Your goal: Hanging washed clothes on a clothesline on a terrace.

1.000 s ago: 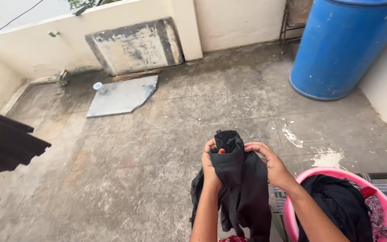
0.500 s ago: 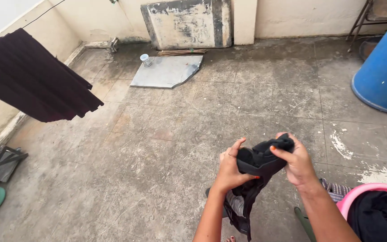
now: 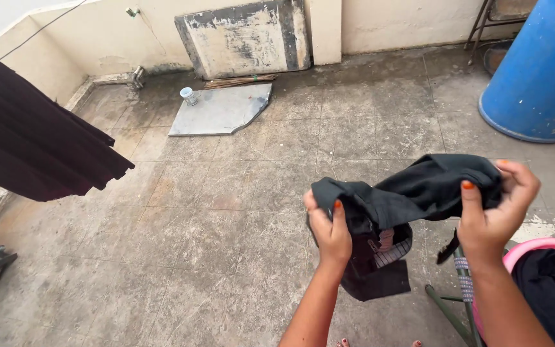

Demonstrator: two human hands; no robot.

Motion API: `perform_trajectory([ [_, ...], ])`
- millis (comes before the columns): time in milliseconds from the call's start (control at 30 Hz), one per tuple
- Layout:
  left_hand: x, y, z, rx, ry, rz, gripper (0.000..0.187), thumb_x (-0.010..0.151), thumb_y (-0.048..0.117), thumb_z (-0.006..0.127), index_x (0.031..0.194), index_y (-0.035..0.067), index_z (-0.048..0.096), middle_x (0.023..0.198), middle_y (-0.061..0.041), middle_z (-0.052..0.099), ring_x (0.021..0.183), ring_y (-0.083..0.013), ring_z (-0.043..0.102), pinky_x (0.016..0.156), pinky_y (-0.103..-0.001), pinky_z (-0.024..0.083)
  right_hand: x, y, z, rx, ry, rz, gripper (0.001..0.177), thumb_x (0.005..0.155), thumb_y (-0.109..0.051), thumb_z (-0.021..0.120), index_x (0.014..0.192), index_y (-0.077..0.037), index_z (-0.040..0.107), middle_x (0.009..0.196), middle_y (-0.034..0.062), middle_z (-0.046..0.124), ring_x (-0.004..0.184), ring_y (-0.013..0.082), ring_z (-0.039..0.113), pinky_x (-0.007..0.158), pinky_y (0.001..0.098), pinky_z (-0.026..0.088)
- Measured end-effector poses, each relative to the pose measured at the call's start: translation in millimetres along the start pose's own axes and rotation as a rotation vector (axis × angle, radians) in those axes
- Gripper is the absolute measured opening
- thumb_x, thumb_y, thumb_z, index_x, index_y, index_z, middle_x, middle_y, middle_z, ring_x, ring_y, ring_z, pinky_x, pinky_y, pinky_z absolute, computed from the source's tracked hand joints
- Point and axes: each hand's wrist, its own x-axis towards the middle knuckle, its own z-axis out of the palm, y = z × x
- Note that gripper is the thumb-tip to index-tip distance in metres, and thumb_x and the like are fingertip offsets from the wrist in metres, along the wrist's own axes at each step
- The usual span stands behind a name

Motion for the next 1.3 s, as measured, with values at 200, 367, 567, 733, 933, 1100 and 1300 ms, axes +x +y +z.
perform_trajectory([
  [200,-92.2,-195.8,-15.1,0.448,-0.169,-0.725,0.042,0.095,0.011,0.061,0.136,0.005,0.060,0.122,-0.020,0.070,0.116,-0.0336,0.066,0.097,-0.042,0.051,-133.2,215.4,-32.2,-0.875,-0.814,0.547,0.020,0.093,-0.022,0.066,0.110,-0.023,0.078,0.102,0.0114,0.072,0.094,0.0340,0.070,0.078,0.0428,0.054],
  [367,-26.5,-131.4,-3.2,0.055,-0.072,-0.589,0.009,0.099,0.004,0.059,0.107,0.001,0.060,0.094,-0.009,0.063,0.086,-0.0179,0.055,0.075,-0.032,0.046,-100.4,175.7,-32.9,-0.683,-0.596,0.367,0.020,0.093,-0.029,0.070,0.109,-0.019,0.075,0.109,0.0112,0.073,0.100,0.0339,0.070,0.084,0.0415,0.055],
  [567,6.0,-53.6,12.7,-0.477,-0.190,-0.796,0.009,0.096,0.001,0.054,0.099,0.008,0.059,0.086,0.002,0.063,0.076,-0.0056,0.058,0.069,-0.023,0.048,-100.1,202.1,-37.0,-1.114,-0.877,0.070,0.080,0.047,-0.059,0.087,0.117,-0.022,0.077,0.122,0.0166,0.070,0.107,0.0355,0.068,0.078,0.0483,0.054],
  [733,11.7,-49.7,-4.4,-0.550,-0.323,-0.695,0.008,0.098,-0.002,0.057,0.102,0.006,0.058,0.089,0.001,0.062,0.080,-0.0054,0.058,0.071,-0.022,0.048,-149.3,241.2,-31.0,-1.005,-0.986,0.665,0.042,0.087,-0.040,0.071,0.128,-0.038,0.068,0.117,0.0133,0.072,0.110,0.0384,0.065,0.088,0.0485,0.053],
  [933,12.6,-90.7,-73.5,-0.404,0.142,-0.784,0.008,0.093,0.000,0.060,0.098,0.005,0.057,0.085,-0.005,0.066,0.076,-0.0137,0.064,0.070,-0.027,0.052,-151.5,273.5,-45.3,-0.985,-0.644,0.845,0.029,0.089,-0.039,0.072,0.115,-0.028,0.076,0.100,0.0100,0.078,0.093,0.0347,0.074,0.077,0.0470,0.057],
  [1100,15.6,-113.4,-106.6,-0.398,0.422,-0.676,0.013,0.100,0.004,0.050,0.113,0.006,0.047,0.104,-0.007,0.064,0.091,-0.0128,0.064,0.079,-0.027,0.054,-133.2,282.8,-28.7,-0.081,-0.324,1.001,0.023,0.096,-0.007,0.062,0.119,-0.008,0.064,0.092,0.0048,0.071,0.077,0.0103,0.064,0.065,0.0277,0.048],
  [1300,38.5,20.5,-107.7,-0.203,0.318,-0.156,0.023,0.107,0.006,0.046,0.129,0.010,0.041,0.109,-0.007,0.057,0.097,-0.0127,0.057,0.086,-0.028,0.051,-55.5,111.6,-14.2,0.044,-0.152,0.239,0.021,0.108,0.000,0.060,0.129,-0.003,0.057,0.098,0.0055,0.064,0.087,0.0094,0.062,0.077,0.0209,0.049],
])
